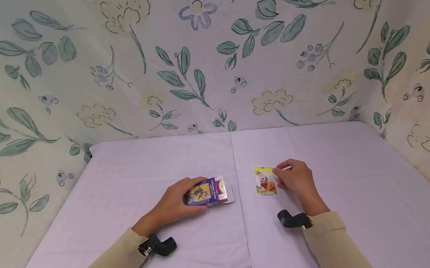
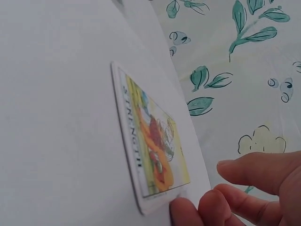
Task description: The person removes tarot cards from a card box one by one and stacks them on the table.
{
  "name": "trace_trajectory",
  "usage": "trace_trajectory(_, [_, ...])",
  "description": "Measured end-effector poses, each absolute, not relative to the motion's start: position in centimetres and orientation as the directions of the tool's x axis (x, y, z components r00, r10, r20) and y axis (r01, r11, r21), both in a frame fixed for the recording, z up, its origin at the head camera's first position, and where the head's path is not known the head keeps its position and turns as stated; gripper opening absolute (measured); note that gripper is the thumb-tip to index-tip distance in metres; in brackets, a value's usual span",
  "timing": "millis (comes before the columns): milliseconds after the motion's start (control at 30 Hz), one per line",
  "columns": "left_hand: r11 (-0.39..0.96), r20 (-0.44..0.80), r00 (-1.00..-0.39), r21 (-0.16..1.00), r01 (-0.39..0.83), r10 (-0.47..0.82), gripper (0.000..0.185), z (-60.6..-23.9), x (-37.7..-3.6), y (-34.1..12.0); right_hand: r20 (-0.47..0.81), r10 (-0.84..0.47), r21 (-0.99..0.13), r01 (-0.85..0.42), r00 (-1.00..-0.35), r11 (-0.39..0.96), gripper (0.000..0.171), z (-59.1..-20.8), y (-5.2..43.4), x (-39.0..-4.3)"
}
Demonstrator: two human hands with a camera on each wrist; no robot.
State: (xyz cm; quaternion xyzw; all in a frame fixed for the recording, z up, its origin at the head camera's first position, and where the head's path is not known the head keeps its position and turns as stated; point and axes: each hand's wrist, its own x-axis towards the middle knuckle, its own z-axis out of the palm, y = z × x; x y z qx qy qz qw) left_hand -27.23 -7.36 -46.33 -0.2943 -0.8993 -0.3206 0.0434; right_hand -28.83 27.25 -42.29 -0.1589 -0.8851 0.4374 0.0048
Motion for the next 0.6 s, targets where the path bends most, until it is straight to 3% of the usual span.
trace_trajectory(600, [0.617,0.28,-0.818,0.546,0.566,0.502,0.077,-46.48,-27.23,-7.36,-0.038,0.277,-0.808,0.193,-0.96,0.557,0.037,-42.39,26.91,-28.83])
